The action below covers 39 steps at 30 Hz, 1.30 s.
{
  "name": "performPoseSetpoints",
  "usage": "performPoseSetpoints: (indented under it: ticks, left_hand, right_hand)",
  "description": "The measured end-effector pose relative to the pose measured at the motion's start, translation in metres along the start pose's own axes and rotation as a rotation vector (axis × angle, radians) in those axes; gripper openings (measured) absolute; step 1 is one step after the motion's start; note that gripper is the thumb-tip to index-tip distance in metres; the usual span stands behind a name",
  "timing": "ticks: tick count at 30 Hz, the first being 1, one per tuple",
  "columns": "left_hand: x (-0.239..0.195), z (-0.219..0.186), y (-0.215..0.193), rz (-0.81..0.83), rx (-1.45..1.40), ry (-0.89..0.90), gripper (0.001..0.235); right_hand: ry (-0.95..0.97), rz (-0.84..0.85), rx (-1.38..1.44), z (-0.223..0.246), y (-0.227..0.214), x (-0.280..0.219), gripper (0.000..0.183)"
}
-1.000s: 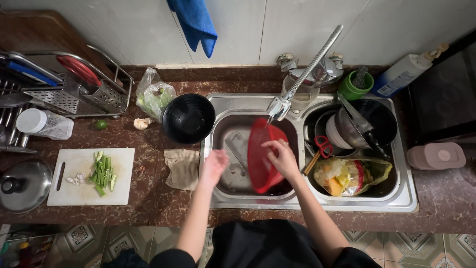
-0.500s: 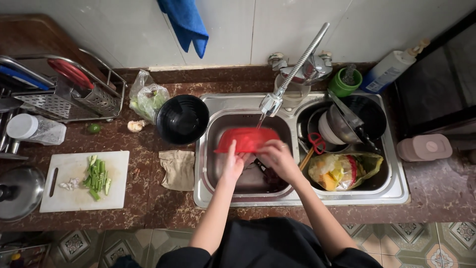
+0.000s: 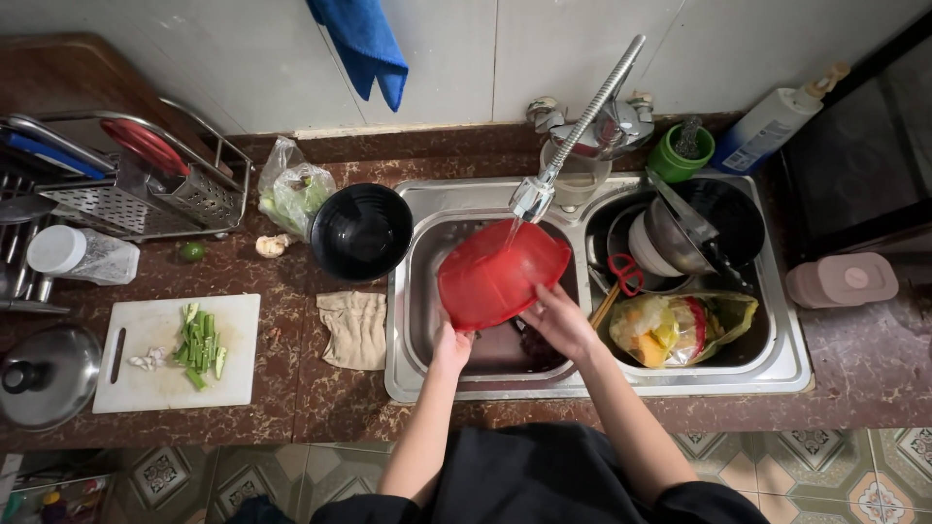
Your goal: The person is washing various kitchen items including a bowl, pot, plate, and a cleaver in a sink.
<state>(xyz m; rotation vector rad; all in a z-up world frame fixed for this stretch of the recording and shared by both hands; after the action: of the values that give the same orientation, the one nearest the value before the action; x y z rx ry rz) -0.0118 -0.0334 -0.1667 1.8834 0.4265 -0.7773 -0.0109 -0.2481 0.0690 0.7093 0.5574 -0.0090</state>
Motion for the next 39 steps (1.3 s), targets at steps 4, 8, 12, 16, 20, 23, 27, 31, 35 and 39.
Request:
performPoseSetpoints:
  ticks: [4, 8, 12, 16, 20, 23, 27, 31, 35, 39]
  left_hand:
    - [-0.028, 0.011, 0.008, -0.129, 0.075, -0.092, 0.056]
    - [0.005, 0.033, -0.016, -0.071, -0.011, -0.096, 0.043]
    - [0.018, 0.037, -0.045, -0.178, 0.004, -0.188, 0.048]
    - [-0.032, 0.007, 0.001, -0.167, 0.025, -0.128, 0.05]
    - [-0.02, -0.003, -0.009, -0.179, 0.231, -0.103, 0.057]
    - [-0.052, -0.007, 0.015, -0.322, 0.359, -0.203, 0.069]
    - [-0.025, -0.006, 0.012, -0.126, 0.33, -0.148, 0.075]
    - [-0.087, -0.035, 0.082, -0.105, 0.464, -0.051, 0.076]
    - [-0.099, -0.041, 0.106, 0.03, 0.562, 0.019, 0.069]
    - [-0.113, -0.048, 0.126, 0.117, 0.575, 0.048, 0.069]
  right_hand:
    - [0.044, -0.074, -0.109, -0.038, -0.005, -0.003, 0.055]
    - [-0.003, 0.078, -0.193, -0.064, -0.015, 0.003, 0.062]
    - [0.077, 0.014, -0.136, -0.045, -0.009, -0.008, 0.055]
    - [0.029, -0.058, 0.126, -0.002, -0.011, -0.02, 0.054]
    - [-0.016, -0.036, -0.053, 0.002, -0.008, -0.023, 0.051]
    - [-0.026, -0.013, -0.212, -0.007, -0.002, -0.023, 0.05]
    - [-0.085, 0.088, -0.43, -0.019, 0.007, -0.015, 0.053]
    - [-0.091, 0.087, -0.605, -0.017, 0.018, -0.015, 0.051]
    - [-0.073, 0.105, -0.674, -0.008, 0.03, -0.007, 0.055]
    - [-0.115, 0.132, -0.66, 0.004, 0.047, 0.008, 0.057]
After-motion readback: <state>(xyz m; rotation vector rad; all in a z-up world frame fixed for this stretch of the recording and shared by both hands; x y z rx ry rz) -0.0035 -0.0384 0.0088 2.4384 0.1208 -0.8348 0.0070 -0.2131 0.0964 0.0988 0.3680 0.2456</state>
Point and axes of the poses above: each hand's wrist, its own x-axis towards the middle knuckle, its own y-axis out of the palm, z = x × y, the point moved 7 cm from there along x, towards the middle knuckle, and after that the axes turned 4 degrees about -x, right-handed, at the moved point
